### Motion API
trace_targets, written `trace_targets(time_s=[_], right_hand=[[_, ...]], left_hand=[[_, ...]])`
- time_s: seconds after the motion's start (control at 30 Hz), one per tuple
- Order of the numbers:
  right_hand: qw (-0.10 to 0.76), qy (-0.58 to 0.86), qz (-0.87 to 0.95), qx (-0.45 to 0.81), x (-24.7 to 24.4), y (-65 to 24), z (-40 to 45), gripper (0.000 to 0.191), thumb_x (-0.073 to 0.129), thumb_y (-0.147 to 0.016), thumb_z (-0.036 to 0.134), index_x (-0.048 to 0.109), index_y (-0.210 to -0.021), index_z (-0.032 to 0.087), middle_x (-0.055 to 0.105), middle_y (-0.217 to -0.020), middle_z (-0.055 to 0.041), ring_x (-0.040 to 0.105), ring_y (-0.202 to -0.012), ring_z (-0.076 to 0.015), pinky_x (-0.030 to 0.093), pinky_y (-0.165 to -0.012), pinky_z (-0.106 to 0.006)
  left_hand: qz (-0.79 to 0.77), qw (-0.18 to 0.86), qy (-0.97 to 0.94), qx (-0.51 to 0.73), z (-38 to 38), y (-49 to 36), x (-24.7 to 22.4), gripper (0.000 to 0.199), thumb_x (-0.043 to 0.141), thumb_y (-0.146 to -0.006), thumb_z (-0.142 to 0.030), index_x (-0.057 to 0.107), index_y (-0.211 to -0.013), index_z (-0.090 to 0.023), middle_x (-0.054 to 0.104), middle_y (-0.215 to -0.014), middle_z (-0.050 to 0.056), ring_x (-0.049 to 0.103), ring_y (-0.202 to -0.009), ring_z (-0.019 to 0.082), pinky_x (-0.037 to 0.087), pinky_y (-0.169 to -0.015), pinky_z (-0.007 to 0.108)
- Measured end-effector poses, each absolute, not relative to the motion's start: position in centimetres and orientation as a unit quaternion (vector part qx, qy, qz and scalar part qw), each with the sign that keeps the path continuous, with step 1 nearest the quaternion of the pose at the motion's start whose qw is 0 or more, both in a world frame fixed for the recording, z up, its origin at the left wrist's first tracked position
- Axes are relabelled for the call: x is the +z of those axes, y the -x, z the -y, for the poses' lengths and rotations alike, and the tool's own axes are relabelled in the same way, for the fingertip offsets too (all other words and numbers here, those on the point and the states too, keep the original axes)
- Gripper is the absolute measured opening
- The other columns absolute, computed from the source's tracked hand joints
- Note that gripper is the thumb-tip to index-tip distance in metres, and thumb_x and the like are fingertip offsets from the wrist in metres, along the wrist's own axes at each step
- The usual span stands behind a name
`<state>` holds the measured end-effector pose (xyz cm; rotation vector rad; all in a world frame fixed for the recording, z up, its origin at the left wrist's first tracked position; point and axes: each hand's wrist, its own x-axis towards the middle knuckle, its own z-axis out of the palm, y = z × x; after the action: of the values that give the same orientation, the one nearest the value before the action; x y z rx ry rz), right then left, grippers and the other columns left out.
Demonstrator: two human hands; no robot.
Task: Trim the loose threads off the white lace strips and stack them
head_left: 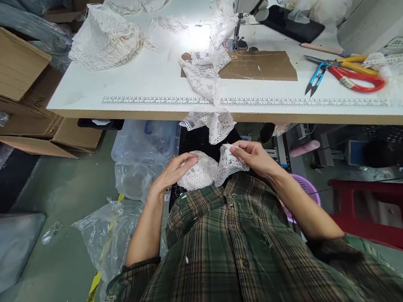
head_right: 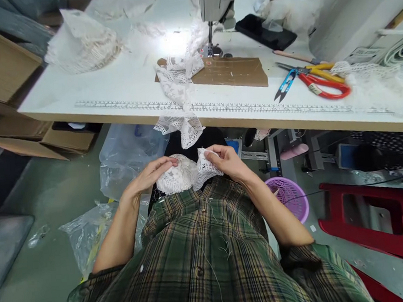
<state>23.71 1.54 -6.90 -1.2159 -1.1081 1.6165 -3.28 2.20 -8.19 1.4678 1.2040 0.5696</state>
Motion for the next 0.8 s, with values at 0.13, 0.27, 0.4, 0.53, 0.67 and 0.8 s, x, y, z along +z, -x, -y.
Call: trace_targets(time_s=[0.13,0.27,0.4,0.53,0.67,0.8], right_hand=[[0.458,0.483,0.446,0.599,-6.9,-23.8,-1.8,0.031,0.075,-0.074,0.048,0.069,-0.077,0.017,0.063,-0.066,0.0015,0.050,-0.057,-0.0094,0.042,-0.055,-0.024],[0.498,0.481,0.450,0.563,-7.3,-23.3,-2.2,0.036,0.078,-0.071,0.046,0.065,-0.090,0.018,0.067,-0.079,-0.0013,0.057,-0.066,-0.0118,0.048,-0.063,-0.026],[0.513,0.458,0.492,0.534,-7.8,-21.7,-2.2,0.032,0.072,-0.079,0.039,0.055,-0.100,0.021,0.063,-0.079,0.0005,0.056,-0.066,-0.0118,0.047,-0.062,-0.025],[0.447,0.397,0.616,0.512,-7.9,-20.2,-1.0,0.013,0.057,-0.089,0.030,0.061,-0.083,0.019,0.063,-0.082,-0.0024,0.057,-0.074,-0.0131,0.045,-0.067,-0.026],[0.411,0.311,0.656,0.552,-7.2,-20.0,0.6,0.017,0.056,-0.090,0.031,0.065,-0.087,0.018,0.065,-0.087,-0.0043,0.057,-0.076,-0.0146,0.045,-0.067,-0.027],[0.387,0.290,0.680,0.551,-6.3,-20.3,1.5,0.019,0.064,-0.089,0.037,0.063,-0.087,0.018,0.062,-0.081,-0.0021,0.053,-0.071,-0.0136,0.043,-0.065,-0.027]], left_hand=[[-0.526,0.503,-0.645,0.231,-1.8,3.4,-8.3,0.027,0.072,-0.074,-0.034,0.072,-0.095,-0.016,0.072,-0.095,0.007,0.064,-0.086,0.021,0.048,-0.077,0.028],[-0.532,0.514,-0.627,0.246,-1.7,3.3,-7.8,0.022,0.071,-0.075,-0.035,0.071,-0.086,-0.016,0.070,-0.084,0.005,0.061,-0.073,0.016,0.048,-0.066,0.025],[-0.494,0.588,-0.581,0.270,-1.0,2.3,-5.5,0.030,0.078,-0.073,-0.039,0.067,-0.087,-0.015,0.067,-0.073,0.003,0.057,-0.060,0.011,0.044,-0.054,0.020],[-0.453,0.603,-0.601,0.265,0.3,0.7,-3.2,0.027,0.077,-0.078,-0.038,0.067,-0.085,-0.014,0.059,-0.060,-0.002,0.044,-0.045,0.005,0.037,-0.045,0.018],[-0.439,0.488,-0.664,0.358,1.1,-0.1,-2.2,0.019,0.075,-0.081,-0.034,0.069,-0.080,-0.016,0.066,-0.076,0.003,0.059,-0.065,0.012,0.050,-0.062,0.025],[-0.387,0.423,-0.720,0.390,0.7,0.5,-2.1,0.015,0.076,-0.081,-0.030,0.069,-0.076,-0.018,0.064,-0.124,0.013,0.060,-0.116,0.026,0.046,-0.101,0.042]])
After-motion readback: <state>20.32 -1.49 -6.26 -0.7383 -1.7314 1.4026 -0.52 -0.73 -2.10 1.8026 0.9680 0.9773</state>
